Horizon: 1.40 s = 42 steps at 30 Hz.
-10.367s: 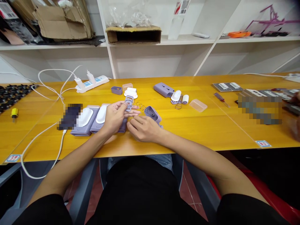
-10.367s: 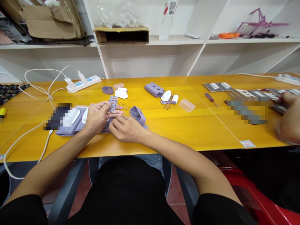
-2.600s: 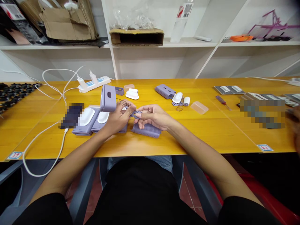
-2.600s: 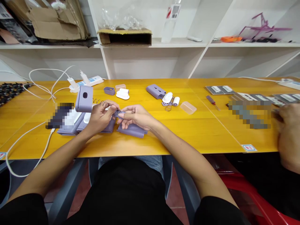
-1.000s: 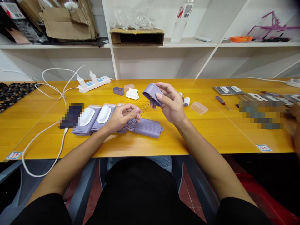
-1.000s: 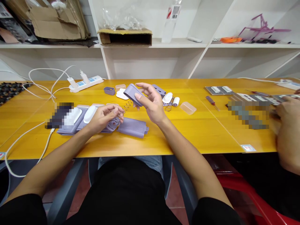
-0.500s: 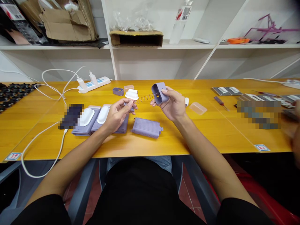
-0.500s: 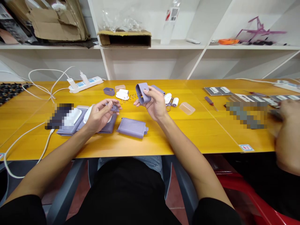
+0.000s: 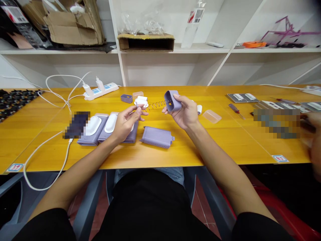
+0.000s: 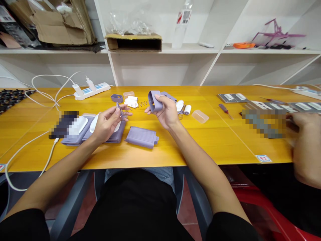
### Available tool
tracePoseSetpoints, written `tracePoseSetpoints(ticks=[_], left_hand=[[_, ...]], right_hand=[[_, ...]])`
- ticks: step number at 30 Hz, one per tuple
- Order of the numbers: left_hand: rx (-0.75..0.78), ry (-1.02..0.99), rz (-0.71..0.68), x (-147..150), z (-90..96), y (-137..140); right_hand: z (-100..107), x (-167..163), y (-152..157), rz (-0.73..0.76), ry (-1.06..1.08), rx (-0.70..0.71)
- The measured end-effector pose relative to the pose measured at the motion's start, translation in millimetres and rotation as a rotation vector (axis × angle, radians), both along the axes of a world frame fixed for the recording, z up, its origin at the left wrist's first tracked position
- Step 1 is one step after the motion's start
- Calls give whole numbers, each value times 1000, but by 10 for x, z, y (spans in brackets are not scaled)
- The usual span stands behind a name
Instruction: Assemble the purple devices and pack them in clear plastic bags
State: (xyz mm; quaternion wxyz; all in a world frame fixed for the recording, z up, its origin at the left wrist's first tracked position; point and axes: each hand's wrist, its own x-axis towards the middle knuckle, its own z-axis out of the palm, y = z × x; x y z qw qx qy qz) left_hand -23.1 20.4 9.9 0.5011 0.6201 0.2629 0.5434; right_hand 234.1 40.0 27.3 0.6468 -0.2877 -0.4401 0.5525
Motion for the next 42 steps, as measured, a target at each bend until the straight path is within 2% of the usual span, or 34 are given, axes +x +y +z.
tracePoseSetpoints(ticks=[8, 12, 16, 19, 24, 28, 33, 39, 42], left_hand=[[99, 248, -46, 50, -128, -100], [418, 620, 4, 63, -268, -139], [726, 899, -56, 84, -354, -161], [813, 1003, -71, 110, -375, -174], [863, 1113, -76, 121, -406, -179], [858, 1087, -94, 96, -425, -152], [826, 843, -125, 66, -385, -104], [776, 650, -41, 96, -250, -145], [712, 542, -45, 121, -215, -171]], right_hand=[[-29, 95, 93, -49, 128, 26], [-32, 121, 125, -91, 204, 51], [-25, 118, 133, -124, 255, 60], [-16, 114, 117, -137, 235, 58], [-7, 118, 94, -186, 138, 45], [1, 128, 90, -178, 108, 71], [4, 155, 104, -194, 159, 76], [-10, 225, 167, -242, 206, 78], [9, 235, 171, -290, 203, 48]])
